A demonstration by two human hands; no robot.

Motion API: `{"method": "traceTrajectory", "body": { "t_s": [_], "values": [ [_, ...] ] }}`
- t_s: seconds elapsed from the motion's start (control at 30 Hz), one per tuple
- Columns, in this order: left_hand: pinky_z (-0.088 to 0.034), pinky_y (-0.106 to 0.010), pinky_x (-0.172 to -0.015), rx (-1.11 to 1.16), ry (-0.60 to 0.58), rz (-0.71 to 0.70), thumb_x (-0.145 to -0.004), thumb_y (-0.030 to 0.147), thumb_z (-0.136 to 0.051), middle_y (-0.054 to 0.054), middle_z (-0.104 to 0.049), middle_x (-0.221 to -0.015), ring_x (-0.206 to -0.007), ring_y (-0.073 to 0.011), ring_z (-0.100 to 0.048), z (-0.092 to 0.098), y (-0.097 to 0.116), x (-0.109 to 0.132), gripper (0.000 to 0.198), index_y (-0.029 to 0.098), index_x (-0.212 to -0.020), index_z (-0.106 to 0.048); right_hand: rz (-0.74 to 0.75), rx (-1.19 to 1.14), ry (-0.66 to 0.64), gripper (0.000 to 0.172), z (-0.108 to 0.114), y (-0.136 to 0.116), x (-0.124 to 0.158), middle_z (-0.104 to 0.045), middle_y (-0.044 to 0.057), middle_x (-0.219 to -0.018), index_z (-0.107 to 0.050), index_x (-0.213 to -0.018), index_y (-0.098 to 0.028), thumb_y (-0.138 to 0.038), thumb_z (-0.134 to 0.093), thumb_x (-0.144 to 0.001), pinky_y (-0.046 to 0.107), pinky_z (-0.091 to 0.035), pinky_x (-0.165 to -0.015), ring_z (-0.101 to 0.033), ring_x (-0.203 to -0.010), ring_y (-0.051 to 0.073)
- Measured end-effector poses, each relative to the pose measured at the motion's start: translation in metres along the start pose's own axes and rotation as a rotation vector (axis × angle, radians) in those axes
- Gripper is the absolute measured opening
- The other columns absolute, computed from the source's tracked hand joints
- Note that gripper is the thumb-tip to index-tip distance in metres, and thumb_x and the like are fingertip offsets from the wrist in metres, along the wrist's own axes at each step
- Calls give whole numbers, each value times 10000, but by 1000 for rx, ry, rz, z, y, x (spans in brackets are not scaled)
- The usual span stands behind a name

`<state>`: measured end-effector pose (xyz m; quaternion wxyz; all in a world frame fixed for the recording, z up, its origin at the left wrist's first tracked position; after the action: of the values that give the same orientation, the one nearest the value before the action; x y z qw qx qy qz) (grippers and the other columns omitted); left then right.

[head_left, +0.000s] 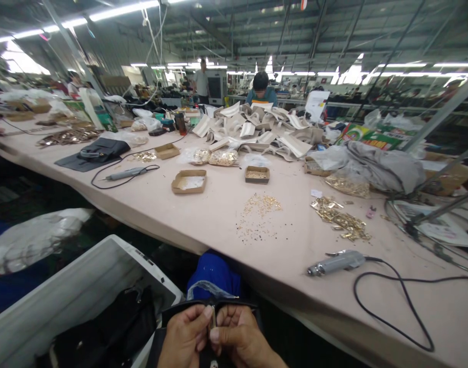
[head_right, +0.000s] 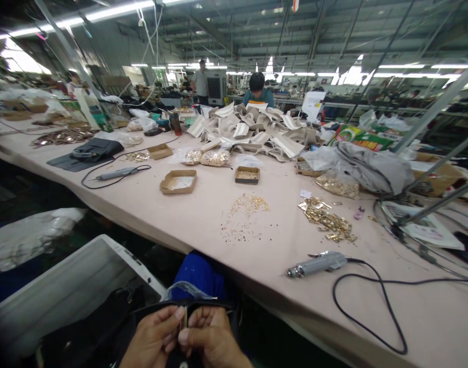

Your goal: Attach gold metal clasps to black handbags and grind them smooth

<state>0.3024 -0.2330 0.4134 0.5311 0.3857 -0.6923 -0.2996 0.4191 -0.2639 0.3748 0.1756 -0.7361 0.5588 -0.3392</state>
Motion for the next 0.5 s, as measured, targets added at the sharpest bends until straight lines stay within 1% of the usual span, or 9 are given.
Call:
{"method": "traceTrajectory", "body": {
  "t_s": [0.13,0.27,0.37,0.5],
  "values": [
    [-278,-211,-443,-11,-3,4,-508,578,-961,7,-501,-518,-474,-70,-358,1,-2,-1,534,110,-563,-709,10,-10,-19,377,4,3,-2,-652,50,-565,-638,-645,-136,-268,-965,-511,231,-378,-467,-537,-454,124],
    [-273,-212,-446,6,15,19,-496,572,-969,-1,-530,-525,-465,-69,-365,1,-4,-3,525,114,-593,-730,0,-13,30,439,12,10,-4,-650,37,-566,-622,-660,-151,-270,-990,-453,232,-376,-442,-524,-435,122],
    [-269,-211,-445,12,13,13,-497,565,-972,-2,-537,-524,-463,-69,-365,1,-6,-3,517,118,-596,-732,7,-10,44,456,15,13,-6,-645,35,-562,-618,-662,-153,-262,-995,-429,230,-376,-437,-527,-435,123],
    [-276,-215,-444,10,15,1,-532,541,-966,-11,-554,-517,-462,-79,-393,2,-8,-4,489,117,-619,-740,26,38,66,479,16,9,-7,-636,24,-557,-610,-669,-158,-291,-997,-420,235,-367,-437,-516,-440,123]
  ]
}}
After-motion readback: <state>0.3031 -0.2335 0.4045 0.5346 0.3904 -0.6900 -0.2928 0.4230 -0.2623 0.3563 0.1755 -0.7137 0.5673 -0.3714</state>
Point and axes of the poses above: each hand's wrist, its own x-axis away from the middle knuckle, its own z-axis out of the back of the hand, y = z × x, the point moved 2 cm from there along -x, towards the middle knuckle
